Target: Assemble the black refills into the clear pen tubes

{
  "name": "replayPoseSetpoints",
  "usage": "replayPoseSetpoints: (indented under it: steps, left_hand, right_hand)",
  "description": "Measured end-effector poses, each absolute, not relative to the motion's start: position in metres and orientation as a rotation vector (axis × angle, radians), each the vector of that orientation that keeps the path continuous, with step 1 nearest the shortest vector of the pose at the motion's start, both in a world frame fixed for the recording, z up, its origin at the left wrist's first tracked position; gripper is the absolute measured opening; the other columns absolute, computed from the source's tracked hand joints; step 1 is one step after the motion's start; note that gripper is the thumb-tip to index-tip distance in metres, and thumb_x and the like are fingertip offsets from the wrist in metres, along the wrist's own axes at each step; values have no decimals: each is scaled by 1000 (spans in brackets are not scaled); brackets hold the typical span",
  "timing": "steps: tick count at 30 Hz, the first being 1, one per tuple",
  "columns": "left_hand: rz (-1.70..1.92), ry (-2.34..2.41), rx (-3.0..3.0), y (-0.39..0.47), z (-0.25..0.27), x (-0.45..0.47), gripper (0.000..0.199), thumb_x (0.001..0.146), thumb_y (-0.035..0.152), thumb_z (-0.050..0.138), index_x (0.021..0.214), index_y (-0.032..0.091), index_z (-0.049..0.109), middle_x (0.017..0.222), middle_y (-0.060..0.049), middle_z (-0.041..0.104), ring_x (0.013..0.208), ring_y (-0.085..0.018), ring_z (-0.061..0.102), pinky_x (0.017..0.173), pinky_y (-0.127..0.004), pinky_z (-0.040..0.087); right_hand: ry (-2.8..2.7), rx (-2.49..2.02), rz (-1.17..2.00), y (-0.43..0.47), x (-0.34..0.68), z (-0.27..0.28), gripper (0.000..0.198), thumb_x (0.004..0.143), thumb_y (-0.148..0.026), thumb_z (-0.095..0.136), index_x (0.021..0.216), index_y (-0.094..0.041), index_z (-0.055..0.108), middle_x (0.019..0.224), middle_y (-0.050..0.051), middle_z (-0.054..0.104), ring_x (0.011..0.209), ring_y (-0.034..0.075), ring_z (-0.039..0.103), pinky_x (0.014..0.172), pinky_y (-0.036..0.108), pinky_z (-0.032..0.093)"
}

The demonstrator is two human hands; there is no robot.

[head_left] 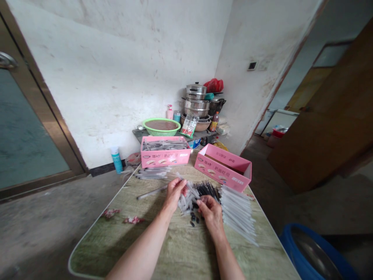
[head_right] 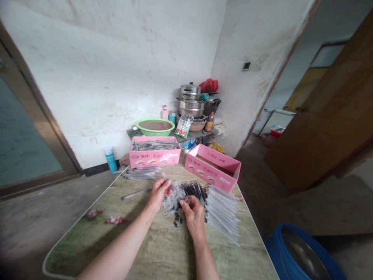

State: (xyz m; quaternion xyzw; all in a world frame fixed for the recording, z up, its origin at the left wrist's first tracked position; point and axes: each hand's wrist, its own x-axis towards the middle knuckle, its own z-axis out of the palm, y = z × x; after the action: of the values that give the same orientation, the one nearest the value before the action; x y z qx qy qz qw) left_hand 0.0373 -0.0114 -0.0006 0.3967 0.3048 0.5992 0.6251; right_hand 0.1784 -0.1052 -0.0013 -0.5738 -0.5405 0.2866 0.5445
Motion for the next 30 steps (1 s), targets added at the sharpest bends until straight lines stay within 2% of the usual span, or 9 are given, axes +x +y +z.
replayPoseSetpoints:
  steps: [4,9,15,21,26,30]
  left_hand:
    - [1367,698,917,-11,-1,37,38,68,48,79,71,14,62,58,2,58,45,-7,50,41,-18,38]
    - [1365,694,919,-11,-3,38,37,69,47,78,73,14,62,58,3,58,45,-7,50,41,-18,38]
    - [1368,701,908,-11,-4,39,38,67,47,79,73,14,61,59,3,58,45,-7,50,41,-18,38]
    - [1421,745,858,-8,-2,34,38,66,47,79,73,14,62,55,3,58,43,-8,50,40,-18,37]
    - [1469,765,817,-4,-3,31,39,64,47,80,71,14,61,54,2,60,43,-9,51,39,-19,36]
    - [1487,773,808,-2,-5,31,40,64,47,80,72,14,60,53,2,60,43,-9,51,39,-19,37]
  right_hand:
    - [-1323,-1401,674,-106,179,0,46,92,-53,48,63,-19,59,49,-1,54,48,14,45,52,25,35]
    - [-1269,-1351,690,-105,179,-1,34,85,-48,61,68,-19,59,55,-2,56,51,13,45,51,24,34]
    - [-1330,-1392,679,-107,178,-4,43,93,-48,49,64,-19,61,50,-1,55,48,13,45,53,25,34]
    - [-1240,-1370,615,-106,181,-3,32,84,-44,62,64,-20,56,51,-3,52,50,13,45,53,25,37]
    - [-1224,-1488,466,-107,191,-4,33,84,-48,59,71,-18,62,53,-2,53,51,15,48,52,25,37]
    - [-1364,-1568,365,-110,190,-7,36,86,-49,56,80,-16,68,59,1,61,53,16,53,54,25,38]
